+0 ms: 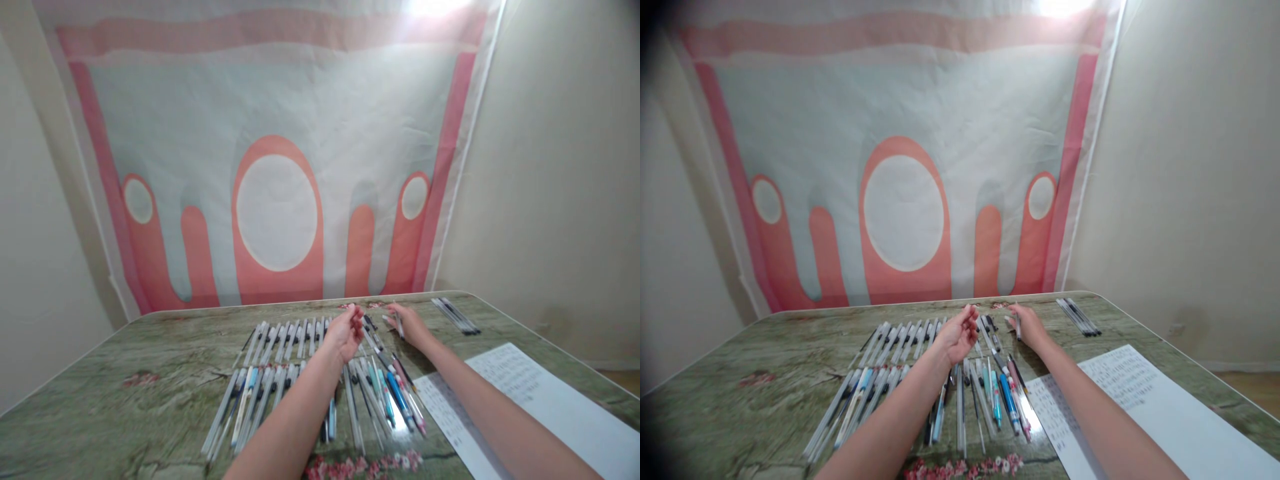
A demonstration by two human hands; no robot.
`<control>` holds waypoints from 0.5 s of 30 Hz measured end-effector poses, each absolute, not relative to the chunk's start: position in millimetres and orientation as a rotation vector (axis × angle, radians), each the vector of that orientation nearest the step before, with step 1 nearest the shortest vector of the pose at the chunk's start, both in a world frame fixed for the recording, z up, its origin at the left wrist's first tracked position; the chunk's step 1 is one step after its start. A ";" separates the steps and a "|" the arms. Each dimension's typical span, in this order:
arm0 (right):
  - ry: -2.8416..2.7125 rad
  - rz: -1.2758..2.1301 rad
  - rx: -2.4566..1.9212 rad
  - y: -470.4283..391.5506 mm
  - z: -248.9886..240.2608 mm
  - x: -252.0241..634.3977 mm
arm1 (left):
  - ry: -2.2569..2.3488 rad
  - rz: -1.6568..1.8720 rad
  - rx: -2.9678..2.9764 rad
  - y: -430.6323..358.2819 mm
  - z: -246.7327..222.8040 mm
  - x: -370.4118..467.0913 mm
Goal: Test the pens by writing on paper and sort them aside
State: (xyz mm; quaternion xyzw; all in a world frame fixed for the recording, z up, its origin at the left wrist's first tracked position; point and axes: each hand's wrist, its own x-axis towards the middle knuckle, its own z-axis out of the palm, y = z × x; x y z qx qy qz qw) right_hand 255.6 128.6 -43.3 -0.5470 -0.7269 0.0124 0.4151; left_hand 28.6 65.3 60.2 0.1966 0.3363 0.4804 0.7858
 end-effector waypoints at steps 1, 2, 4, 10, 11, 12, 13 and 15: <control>-1.853 0.012 -1.398 127.9 -45.6 254.7 | 0.729 1.034 0.420 65.3 60.3 28.6; -1.879 -0.009 -1.426 126.7 -47.0 253.5 | 0.732 1.032 0.419 65.4 60.4 28.6; -1.913 -0.049 -1.484 123.6 -47.0 250.6 | 0.735 1.031 0.421 66.1 60.0 28.6; -1.877 -0.099 -1.334 106.9 -15.3 232.7 | 0.811 1.082 0.481 68.1 53.2 31.4; -1.866 -0.108 -1.249 102.7 -5.9 227.2 | 0.821 1.093 0.510 67.9 51.7 32.2; -1.854 -0.109 -1.171 98.1 3.6 220.9 | 0.827 1.103 0.541 67.4 50.3 33.0; -1.855 -0.102 -1.103 93.4 12.8 214.1 | 0.831 1.111 0.568 66.8 49.2 33.8; -1.861 -0.085 -1.006 84.4 28.3 200.3 | 0.828 1.123 0.609 65.5 47.4 35.0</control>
